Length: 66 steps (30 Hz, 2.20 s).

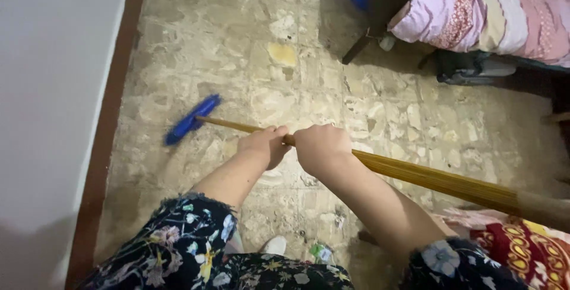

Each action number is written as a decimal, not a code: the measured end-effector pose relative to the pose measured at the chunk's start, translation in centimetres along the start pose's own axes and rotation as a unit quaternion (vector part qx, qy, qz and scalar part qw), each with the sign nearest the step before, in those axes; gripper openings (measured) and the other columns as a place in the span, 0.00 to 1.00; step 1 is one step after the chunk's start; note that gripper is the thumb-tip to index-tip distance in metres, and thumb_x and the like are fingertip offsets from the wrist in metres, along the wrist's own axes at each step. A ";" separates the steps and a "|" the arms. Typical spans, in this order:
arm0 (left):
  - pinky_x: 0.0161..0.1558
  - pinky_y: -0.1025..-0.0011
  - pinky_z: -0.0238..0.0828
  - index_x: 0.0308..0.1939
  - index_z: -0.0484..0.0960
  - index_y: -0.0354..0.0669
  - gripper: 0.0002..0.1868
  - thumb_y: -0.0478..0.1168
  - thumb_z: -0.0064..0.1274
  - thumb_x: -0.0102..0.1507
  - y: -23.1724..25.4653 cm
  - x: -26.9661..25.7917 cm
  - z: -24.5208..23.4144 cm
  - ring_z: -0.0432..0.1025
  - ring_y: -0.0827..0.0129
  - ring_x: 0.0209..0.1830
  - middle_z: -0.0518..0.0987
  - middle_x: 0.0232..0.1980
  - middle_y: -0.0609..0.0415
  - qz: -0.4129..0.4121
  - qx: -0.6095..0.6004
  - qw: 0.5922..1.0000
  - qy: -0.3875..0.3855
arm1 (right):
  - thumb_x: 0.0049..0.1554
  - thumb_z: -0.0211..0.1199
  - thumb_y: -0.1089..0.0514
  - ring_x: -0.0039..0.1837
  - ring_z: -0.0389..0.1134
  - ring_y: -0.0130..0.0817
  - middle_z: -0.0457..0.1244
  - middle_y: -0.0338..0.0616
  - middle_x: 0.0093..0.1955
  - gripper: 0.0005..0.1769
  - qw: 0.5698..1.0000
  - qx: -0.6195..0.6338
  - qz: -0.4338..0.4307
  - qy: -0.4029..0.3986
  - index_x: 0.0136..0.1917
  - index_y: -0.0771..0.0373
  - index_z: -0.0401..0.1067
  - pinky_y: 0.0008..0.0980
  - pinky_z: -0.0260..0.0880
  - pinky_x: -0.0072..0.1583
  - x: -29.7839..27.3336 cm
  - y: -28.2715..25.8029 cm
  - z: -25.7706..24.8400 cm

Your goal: Sweeping the bedroom floor with a broom and then smoothing bed sheets and organizing folded clothes on a bed.

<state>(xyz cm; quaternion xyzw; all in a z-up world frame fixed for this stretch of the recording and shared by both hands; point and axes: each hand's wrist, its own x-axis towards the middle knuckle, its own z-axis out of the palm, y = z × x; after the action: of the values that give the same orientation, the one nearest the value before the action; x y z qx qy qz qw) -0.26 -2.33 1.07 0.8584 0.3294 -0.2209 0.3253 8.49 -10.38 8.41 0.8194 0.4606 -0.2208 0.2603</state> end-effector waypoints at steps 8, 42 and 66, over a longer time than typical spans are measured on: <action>0.62 0.54 0.68 0.68 0.66 0.64 0.23 0.57 0.41 0.70 1.6 -0.4 5.7 0.66 0.57 0.70 0.66 0.73 0.61 -0.020 -0.025 0.998 0.045 | 0.57 0.59 0.61 0.56 0.73 0.46 0.70 0.45 0.54 0.12 0.997 0.000 -0.035 0.075 0.53 0.52 0.78 0.43 0.75 0.53 -3.4 1.8 3.6; 0.65 0.56 0.67 0.74 0.61 0.68 0.32 0.56 0.50 0.66 7.7 -5.4 16.4 0.66 0.56 0.70 0.66 0.73 0.60 0.001 -0.029 0.999 0.044 | 0.60 0.57 0.57 0.56 0.73 0.46 0.71 0.48 0.52 0.12 0.999 0.016 -0.038 0.019 0.53 0.54 0.78 0.45 0.75 0.56 -10.1 7.3 13.8; 0.66 0.56 0.66 0.75 0.58 0.71 0.35 0.54 0.52 0.66 7.9 -4.5 17.1 0.64 0.56 0.71 0.62 0.77 0.61 0.004 -0.040 0.999 0.029 | 0.59 0.57 0.56 0.59 0.73 0.46 0.71 0.47 0.55 0.14 0.999 0.047 0.004 -0.015 0.57 0.53 0.78 0.44 0.74 0.57 -9.7 7.8 12.9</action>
<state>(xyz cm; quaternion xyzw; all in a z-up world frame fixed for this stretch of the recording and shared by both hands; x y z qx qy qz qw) -0.57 -20.77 -4.79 0.8521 0.3437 -0.1818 0.3503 9.06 -28.16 6.13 0.8290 0.4429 -0.2532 0.2290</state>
